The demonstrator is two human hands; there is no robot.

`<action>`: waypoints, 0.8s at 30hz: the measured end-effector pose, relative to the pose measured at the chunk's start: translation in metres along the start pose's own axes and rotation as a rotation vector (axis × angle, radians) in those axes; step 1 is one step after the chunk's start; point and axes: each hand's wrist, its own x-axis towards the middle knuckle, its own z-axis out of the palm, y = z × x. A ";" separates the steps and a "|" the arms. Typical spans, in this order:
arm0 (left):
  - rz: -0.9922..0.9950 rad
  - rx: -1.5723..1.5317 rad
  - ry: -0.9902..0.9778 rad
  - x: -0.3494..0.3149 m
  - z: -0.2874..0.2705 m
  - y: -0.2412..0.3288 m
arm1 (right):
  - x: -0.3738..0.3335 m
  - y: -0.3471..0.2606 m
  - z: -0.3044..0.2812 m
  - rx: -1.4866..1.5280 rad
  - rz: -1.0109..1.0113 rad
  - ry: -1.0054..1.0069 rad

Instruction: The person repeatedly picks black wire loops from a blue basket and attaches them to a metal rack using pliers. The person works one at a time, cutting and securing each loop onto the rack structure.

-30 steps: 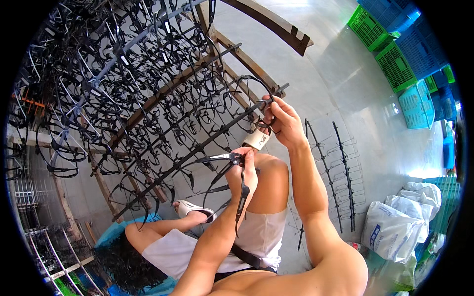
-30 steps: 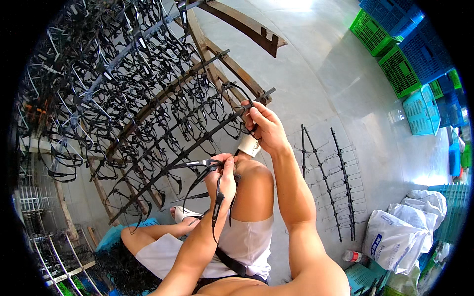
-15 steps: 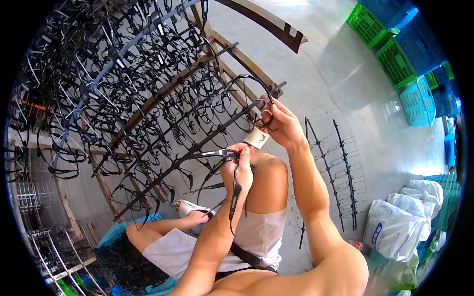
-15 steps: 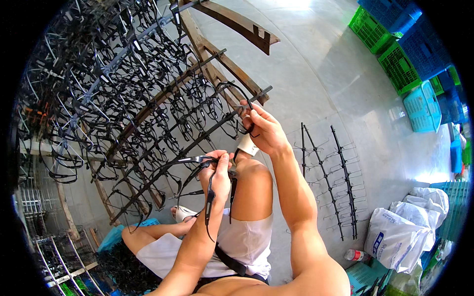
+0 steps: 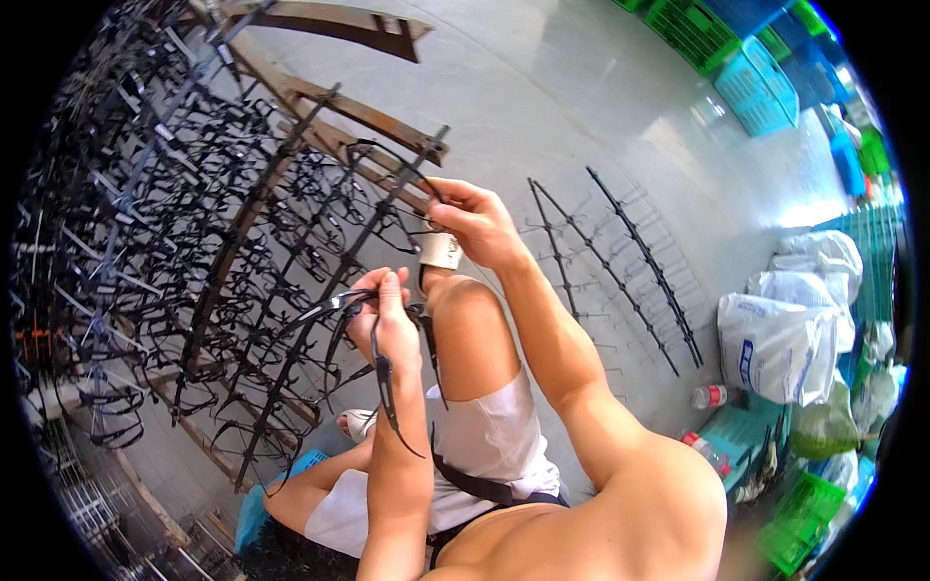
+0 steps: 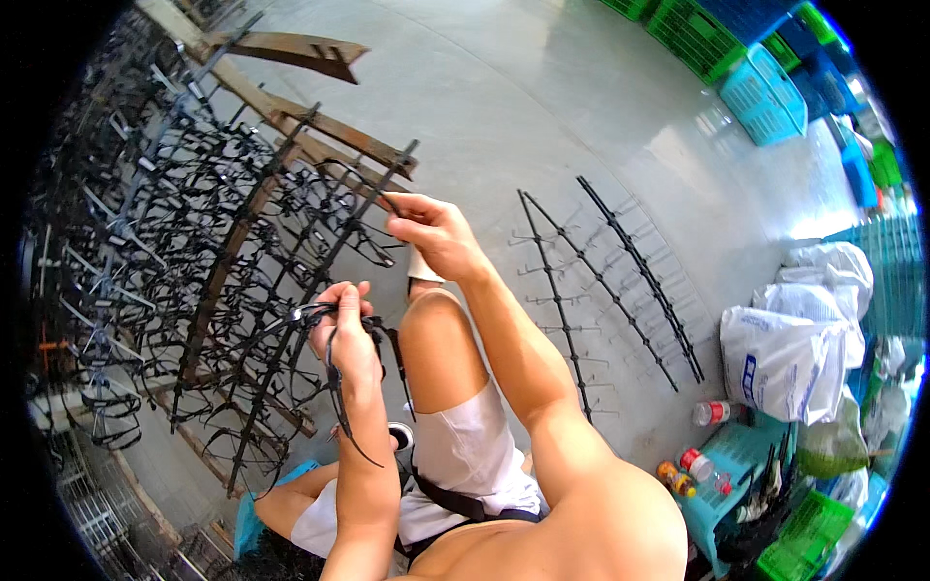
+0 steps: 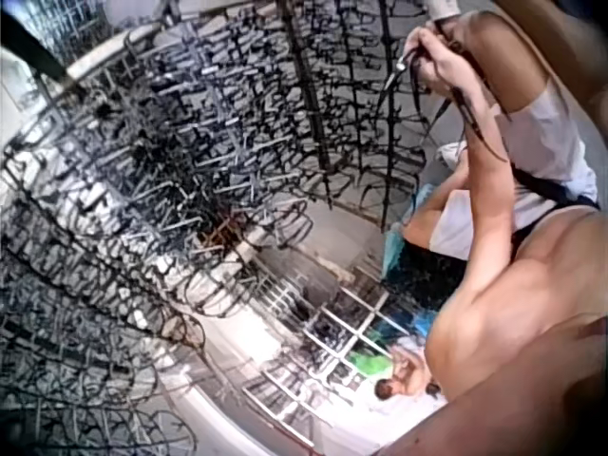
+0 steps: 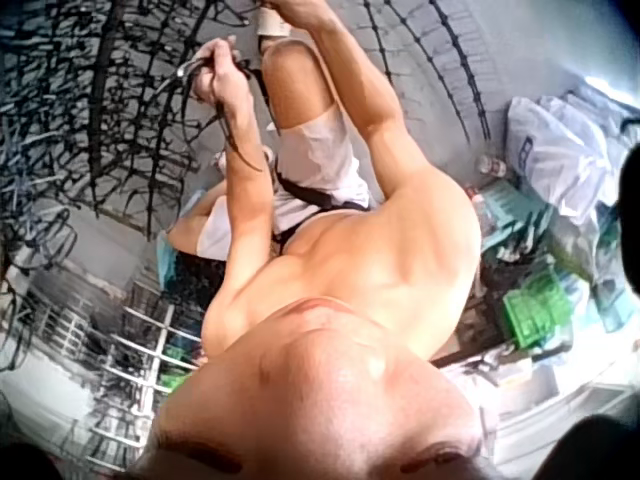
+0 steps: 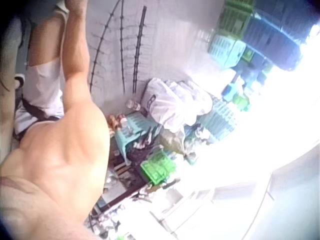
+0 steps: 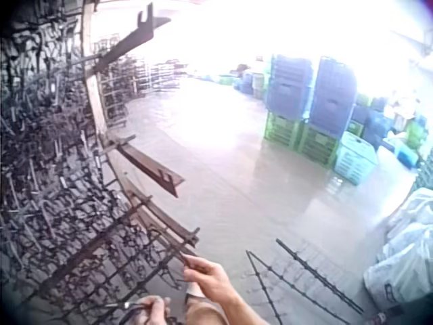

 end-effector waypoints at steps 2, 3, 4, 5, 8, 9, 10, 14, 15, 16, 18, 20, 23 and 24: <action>-0.016 0.036 -0.050 -0.002 0.002 0.000 | -0.003 -0.002 0.003 -0.068 -0.057 0.068; -0.028 0.044 -0.050 -0.003 0.001 0.001 | -0.004 -0.002 0.008 -0.106 -0.082 0.108; -0.036 0.057 -0.070 -0.003 0.000 -0.002 | -0.005 -0.004 0.011 -0.138 -0.089 0.115; -0.040 0.052 -0.079 -0.004 0.000 -0.002 | -0.005 -0.006 0.014 -0.170 -0.095 0.119; -0.091 0.030 -0.077 -0.008 -0.006 0.013 | -0.015 -0.017 0.034 -0.670 -0.292 0.261; -0.061 0.051 -0.117 -0.012 -0.011 0.016 | -0.021 -0.021 0.041 -0.898 -0.395 0.326; -0.109 -0.037 -0.122 -0.016 -0.017 0.022 | -0.031 -0.022 0.049 -1.040 -0.567 0.353; -0.240 -0.521 -0.203 -0.033 -0.028 0.048 | -0.095 -0.043 0.079 -0.959 -0.315 -0.351; -0.245 -0.677 -0.288 -0.032 -0.030 0.049 | -0.104 -0.039 0.085 -0.904 -0.188 -0.399; -0.227 -0.635 -0.306 -0.034 -0.035 0.053 | -0.106 -0.033 0.085 -0.777 -0.056 -0.385; -0.171 -0.537 -0.357 -0.033 -0.041 0.049 | -0.107 -0.030 0.091 -0.751 0.036 -0.301; -0.161 -0.418 -0.440 -0.033 -0.048 0.047 | -0.103 -0.031 0.083 -0.822 -0.007 -0.437; -0.072 -0.530 -0.477 -0.036 -0.049 0.039 | -0.097 -0.039 0.080 -0.606 0.161 -0.427; -0.038 -0.559 -0.484 -0.034 -0.049 0.038 | -0.096 -0.041 0.078 -0.498 0.243 -0.373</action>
